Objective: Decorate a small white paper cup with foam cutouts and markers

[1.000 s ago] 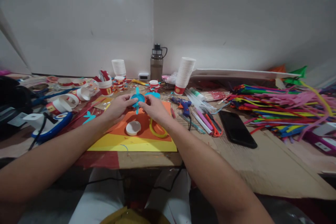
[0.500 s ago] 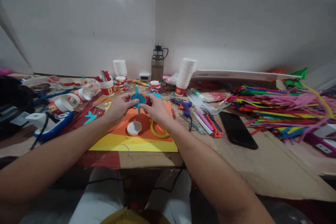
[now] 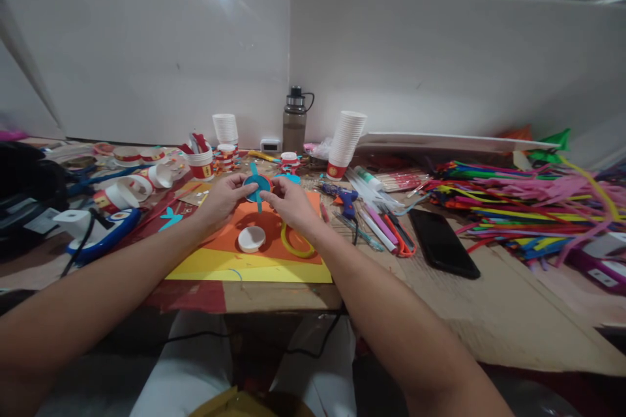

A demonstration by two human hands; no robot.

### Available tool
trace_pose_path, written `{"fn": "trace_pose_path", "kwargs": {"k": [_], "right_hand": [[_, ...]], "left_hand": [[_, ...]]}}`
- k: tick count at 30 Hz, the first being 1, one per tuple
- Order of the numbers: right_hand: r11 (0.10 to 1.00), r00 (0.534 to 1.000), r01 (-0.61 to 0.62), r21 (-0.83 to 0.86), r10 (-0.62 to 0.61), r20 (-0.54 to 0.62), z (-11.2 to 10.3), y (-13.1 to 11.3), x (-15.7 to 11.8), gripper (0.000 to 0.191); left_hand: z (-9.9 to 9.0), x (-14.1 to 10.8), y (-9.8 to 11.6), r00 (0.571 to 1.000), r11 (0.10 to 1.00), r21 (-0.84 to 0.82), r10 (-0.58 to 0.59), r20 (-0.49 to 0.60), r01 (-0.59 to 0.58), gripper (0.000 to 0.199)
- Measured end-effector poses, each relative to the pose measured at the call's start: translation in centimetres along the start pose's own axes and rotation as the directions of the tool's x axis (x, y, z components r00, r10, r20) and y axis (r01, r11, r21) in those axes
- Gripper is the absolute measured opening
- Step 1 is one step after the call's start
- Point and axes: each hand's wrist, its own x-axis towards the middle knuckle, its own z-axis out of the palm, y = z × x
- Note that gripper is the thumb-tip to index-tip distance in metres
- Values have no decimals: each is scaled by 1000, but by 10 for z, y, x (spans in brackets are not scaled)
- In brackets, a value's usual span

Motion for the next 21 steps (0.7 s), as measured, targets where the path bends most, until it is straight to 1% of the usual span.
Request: {"fn": "trace_pose_path", "kwargs": {"k": [2, 4, 8, 10, 14, 16, 19, 21], "right_hand": [[999, 1000, 17, -48, -18, -18, -1, 2, 1, 28], [997, 998, 20, -77, -25, -59, -2, 2, 2, 28], [998, 992, 9, -62, -17, -129, -4, 0, 2, 25], [996, 991, 21, -86, -32, -134, -5, -1, 2, 23], [981, 990, 39, -190, -64, -125, -4, -2, 0, 21], [975, 989, 46, -219, -75, -130, -5, -1, 0, 21], [968, 982, 67, -240, -107, -154, -7, 0, 0, 18], [961, 976, 85, -262, -133, -172, -10, 2, 1, 17]], "left_hand": [[2, -1, 3, 999, 999, -29, -30, -19, 30, 30], [3, -2, 5, 997, 995, -76, -65, -43, 62, 28], [1, 1, 4, 993, 984, -167, -84, -79, 70, 27], [-2, 3, 1, 994, 979, -190, -83, -65, 70, 24], [-6, 8, -4, 995, 971, -222, -96, -3, 93, 22], [-8, 10, -6, 993, 967, -227, -116, -2, 112, 20], [-12, 14, -6, 989, 964, -232, -141, -40, 129, 14], [-15, 16, -4, 988, 965, -242, -126, -90, 101, 11]]}}
